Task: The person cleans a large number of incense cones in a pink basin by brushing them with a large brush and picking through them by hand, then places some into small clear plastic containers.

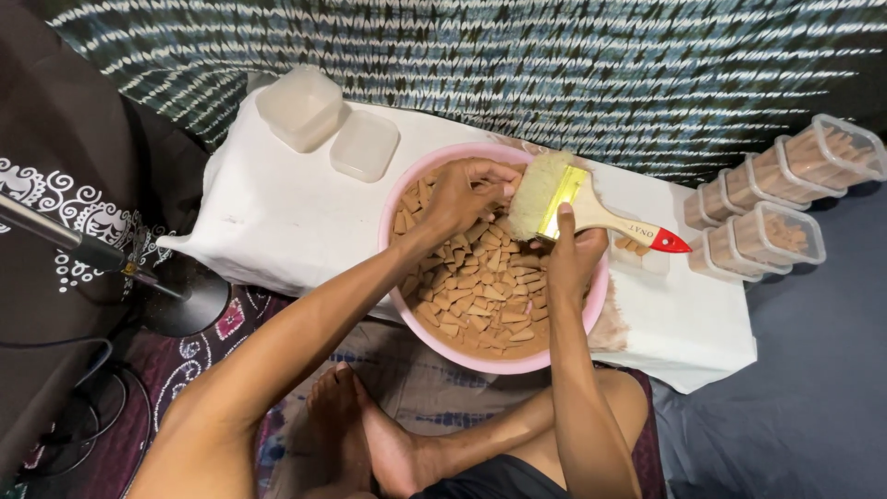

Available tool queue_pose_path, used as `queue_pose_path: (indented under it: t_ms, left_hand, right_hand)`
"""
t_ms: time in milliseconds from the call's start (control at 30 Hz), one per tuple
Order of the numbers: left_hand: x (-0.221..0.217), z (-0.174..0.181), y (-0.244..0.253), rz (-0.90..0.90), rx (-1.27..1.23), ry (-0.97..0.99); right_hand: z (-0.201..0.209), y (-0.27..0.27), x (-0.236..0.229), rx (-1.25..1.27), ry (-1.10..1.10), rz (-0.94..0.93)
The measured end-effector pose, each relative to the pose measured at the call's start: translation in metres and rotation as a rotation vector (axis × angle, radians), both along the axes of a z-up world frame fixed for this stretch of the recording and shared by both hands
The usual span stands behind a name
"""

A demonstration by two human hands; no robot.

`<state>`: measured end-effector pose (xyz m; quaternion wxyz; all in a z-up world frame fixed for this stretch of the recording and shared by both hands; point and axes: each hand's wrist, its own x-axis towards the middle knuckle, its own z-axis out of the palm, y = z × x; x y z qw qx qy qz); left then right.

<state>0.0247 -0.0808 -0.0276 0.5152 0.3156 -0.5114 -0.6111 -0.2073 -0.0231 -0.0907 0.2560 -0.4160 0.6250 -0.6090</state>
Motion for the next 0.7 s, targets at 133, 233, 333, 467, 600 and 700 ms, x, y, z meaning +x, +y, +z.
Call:
queue_pose_path:
  t_ms: [133, 233, 333, 467, 600, 700]
  left_hand:
    - [0.009, 0.026, 0.021, -0.002, 0.034, 0.004]
    - [0.008, 0.033, 0.029, -0.005, 0.001, -0.067]
    - [0.006, 0.028, 0.022, 0.041, -0.055, -0.076]
    - [0.010, 0.034, 0.032, 0.034, -0.038, -0.092]
    - [0.016, 0.055, 0.056, 0.008, 0.004, -0.120]
    - [0.012, 0.036, 0.027, 0.033, -0.051, -0.078]
  right_hand:
    - [0.018, 0.001, 0.013, -0.043, 0.003, 0.017]
    - [-0.023, -0.015, -0.019, -0.167, -0.151, 0.036]
    - [-0.012, -0.002, -0.011, -0.095, -0.016, 0.029]
    - [-0.002, 0.001, -0.003, -0.096, -0.070, 0.012]
    - [-0.010, -0.005, -0.012, -0.146, -0.072, -0.001]
    - [0.001, 0.003, 0.001, -0.095, -0.038, 0.014]
